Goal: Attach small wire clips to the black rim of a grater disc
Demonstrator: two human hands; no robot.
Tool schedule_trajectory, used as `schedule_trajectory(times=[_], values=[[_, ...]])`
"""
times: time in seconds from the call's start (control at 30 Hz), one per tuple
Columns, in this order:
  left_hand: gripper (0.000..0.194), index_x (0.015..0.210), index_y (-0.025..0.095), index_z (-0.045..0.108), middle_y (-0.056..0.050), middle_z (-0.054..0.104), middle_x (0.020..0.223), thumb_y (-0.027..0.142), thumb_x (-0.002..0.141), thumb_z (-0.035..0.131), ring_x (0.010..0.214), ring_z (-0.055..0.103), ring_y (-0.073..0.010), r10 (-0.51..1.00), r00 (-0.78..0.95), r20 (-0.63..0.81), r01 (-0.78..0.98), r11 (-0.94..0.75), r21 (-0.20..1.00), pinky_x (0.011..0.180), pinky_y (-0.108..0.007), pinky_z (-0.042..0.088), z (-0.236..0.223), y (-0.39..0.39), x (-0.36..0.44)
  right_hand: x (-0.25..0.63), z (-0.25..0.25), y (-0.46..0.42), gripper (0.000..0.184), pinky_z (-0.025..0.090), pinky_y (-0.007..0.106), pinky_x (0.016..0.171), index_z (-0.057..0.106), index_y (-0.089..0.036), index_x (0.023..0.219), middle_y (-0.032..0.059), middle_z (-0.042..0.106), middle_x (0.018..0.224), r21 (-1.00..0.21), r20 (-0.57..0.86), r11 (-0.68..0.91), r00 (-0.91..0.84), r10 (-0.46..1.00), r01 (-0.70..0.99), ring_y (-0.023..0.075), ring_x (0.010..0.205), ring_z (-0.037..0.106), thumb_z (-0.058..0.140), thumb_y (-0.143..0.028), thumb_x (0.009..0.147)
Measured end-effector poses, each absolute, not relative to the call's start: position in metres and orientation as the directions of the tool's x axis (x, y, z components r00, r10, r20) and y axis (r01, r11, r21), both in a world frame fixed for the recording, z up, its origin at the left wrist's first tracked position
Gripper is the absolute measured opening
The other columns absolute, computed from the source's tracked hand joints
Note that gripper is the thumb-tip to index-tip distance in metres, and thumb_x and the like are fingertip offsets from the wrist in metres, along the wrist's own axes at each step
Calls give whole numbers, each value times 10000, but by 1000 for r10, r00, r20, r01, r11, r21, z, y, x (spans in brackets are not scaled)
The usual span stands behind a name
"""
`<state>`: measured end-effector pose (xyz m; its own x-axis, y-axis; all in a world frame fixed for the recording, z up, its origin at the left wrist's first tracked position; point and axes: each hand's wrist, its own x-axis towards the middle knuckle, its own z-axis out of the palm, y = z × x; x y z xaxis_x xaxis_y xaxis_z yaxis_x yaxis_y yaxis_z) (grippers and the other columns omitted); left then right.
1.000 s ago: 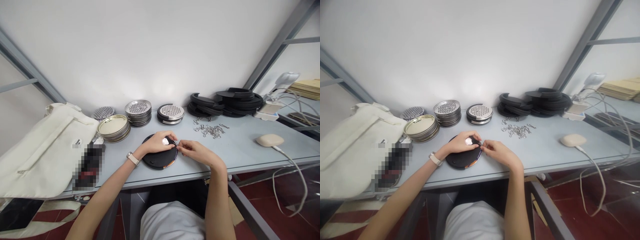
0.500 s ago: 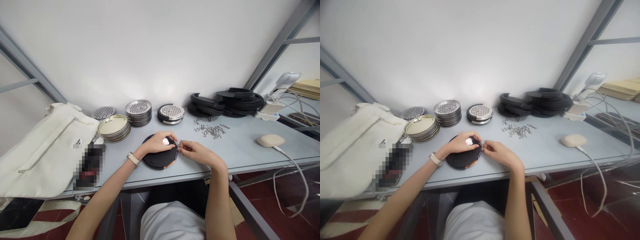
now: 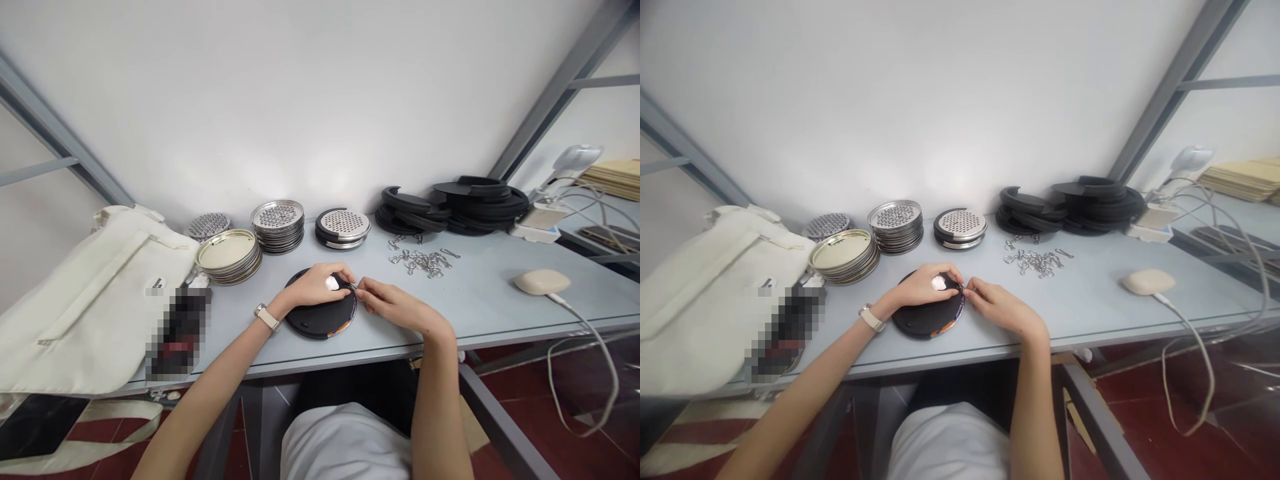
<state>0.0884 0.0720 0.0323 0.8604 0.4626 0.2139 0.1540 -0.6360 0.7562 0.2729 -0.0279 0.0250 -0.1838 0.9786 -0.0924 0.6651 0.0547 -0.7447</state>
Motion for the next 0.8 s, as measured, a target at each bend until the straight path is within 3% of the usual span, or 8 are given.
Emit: schedule_trajectory(times=[0.3, 0.6, 0.8], values=[[199, 959, 172, 600, -20, 658, 981, 152, 763, 575, 927, 604, -146, 457, 868, 194, 162, -631, 758, 877, -279, 450, 31, 73, 89, 270, 26, -24, 321, 395, 267, 635, 454, -215, 722, -16, 530, 665, -726, -75, 69, -178, 981, 685, 145, 645, 492, 326, -430, 923], [236, 989, 191, 580, -19, 622, 1026, 188, 753, 597, 983, 565, -167, 476, 846, 242, 215, -719, 661, 902, -295, 430, 32, 72, 88, 266, 23, -21, 300, 406, 290, 680, 490, -217, 786, 14, 582, 774, -686, -55, 109, -200, 978, 720, 177, 732, 526, 313, -416, 927], [251, 1004, 193, 581, -15, 619, 1037, 191, 754, 605, 992, 563, -162, 468, 845, 259, 198, -724, 661, 906, -289, 430, 30, 73, 88, 266, 24, -22, 331, 396, 279, 648, 458, -218, 737, -1, 560, 723, -684, -38, 119, -198, 980, 720, 168, 698, 517, 303, -436, 931]])
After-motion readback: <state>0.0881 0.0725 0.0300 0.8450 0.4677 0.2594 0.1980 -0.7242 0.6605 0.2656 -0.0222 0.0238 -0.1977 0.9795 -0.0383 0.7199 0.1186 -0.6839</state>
